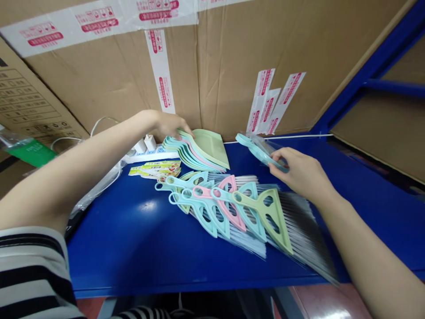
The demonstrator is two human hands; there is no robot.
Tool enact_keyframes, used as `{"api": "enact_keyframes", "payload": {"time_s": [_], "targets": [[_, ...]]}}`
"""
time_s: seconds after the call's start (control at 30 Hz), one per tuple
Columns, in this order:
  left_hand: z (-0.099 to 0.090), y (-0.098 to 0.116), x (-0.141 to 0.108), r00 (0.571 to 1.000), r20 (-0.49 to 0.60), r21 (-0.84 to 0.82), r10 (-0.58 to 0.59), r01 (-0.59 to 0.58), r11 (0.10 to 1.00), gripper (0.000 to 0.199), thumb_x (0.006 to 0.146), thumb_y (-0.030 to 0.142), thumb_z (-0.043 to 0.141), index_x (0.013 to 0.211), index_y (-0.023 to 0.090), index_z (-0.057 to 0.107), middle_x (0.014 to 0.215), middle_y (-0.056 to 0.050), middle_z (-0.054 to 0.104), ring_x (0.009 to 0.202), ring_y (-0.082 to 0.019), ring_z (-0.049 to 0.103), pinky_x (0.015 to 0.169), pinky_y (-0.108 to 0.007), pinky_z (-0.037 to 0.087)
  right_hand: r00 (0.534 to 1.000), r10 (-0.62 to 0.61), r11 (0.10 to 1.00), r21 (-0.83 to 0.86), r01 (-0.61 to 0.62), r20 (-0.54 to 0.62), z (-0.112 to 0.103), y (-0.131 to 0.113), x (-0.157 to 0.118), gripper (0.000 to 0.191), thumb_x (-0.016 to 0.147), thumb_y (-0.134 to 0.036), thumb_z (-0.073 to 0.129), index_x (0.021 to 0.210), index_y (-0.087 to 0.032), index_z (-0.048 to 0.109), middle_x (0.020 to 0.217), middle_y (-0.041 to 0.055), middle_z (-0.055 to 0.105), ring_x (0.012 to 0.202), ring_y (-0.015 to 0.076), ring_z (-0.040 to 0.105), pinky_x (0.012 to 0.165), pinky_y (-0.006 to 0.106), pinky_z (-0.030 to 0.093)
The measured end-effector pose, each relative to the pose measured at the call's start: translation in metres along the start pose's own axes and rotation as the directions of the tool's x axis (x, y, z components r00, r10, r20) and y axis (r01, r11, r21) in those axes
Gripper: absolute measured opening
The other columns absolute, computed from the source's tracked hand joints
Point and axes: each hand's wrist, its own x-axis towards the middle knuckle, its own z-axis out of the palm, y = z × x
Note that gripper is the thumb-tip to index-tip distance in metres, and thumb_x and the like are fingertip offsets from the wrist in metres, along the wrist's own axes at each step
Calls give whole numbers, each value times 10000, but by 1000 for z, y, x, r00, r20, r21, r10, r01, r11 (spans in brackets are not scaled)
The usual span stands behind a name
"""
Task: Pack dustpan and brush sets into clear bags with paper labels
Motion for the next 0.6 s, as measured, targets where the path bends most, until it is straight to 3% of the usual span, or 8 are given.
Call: {"api": "enact_keyframes", "payload": {"time_s": [0.2, 0.43, 0.6], "targets": [[15, -12, -13, 996, -93, -86, 9, -17, 996, 517, 888, 285, 429, 1383, 184, 537, 1398, -75, 585, 1232, -190, 550, 1037, -284, 388, 1000, 0, 1000, -5, 0, 21, -1, -1, 0, 96, 769, -288, 525, 721, -273, 443, 780, 51, 665, 647, 244, 635, 564, 350, 448], [37, -21, -19, 972, -234, -51, 31, -44, 998, 584, 830, 271, 523, 1413, 250, 509, 1392, -77, 591, 1236, -225, 538, 1072, -343, 374, 1000, 1, 1000, 5, -1, 23, 0, -2, 2, 109, 753, -265, 540, 715, -257, 438, 782, 76, 671, 662, 257, 644, 567, 356, 454], [27, -14, -10, 987, -157, -18, 17, -20, 1000, 610, 785, 201, 538, 1394, 232, 527, 1395, -54, 591, 1252, -214, 538, 1070, -310, 372, 1000, -10, 1000, 6, 10, 23, 0, -3, 2, 123, 772, -266, 529, 712, -259, 422, 773, 77, 664, 652, 267, 646, 561, 367, 455]]}}
